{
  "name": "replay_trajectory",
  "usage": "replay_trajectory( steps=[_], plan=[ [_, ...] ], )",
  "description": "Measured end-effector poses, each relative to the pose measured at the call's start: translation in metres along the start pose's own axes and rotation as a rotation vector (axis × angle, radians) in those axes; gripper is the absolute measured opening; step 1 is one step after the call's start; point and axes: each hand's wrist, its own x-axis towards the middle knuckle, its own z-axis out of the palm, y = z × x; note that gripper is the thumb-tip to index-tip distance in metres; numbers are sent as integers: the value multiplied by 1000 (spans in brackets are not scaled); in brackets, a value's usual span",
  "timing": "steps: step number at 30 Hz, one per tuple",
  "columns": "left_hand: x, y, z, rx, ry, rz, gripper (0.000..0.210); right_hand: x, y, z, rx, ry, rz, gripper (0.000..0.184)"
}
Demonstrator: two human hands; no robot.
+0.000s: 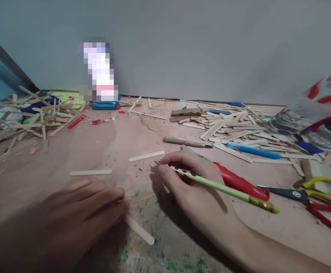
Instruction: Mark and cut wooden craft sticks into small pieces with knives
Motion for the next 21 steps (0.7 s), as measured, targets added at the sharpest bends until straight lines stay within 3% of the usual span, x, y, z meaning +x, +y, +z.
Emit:
replay_trajectory(
  steps=[3,10,17,21],
  plan=[
    [13,12,6,-13,-81,-23,32,-3,1,-2,50,19,3,13],
    [21,7,16,-118,22,-87,26,-6,-3,-5,-56,97,-97,9],
    [20,-11,6,-316,11,-158,18,-14,4,-7,-64,-45,-92,8],
    [18,-14,9,-341,7,-184,23,-20,5,-8,-147,-217,-108,13]
  ],
)
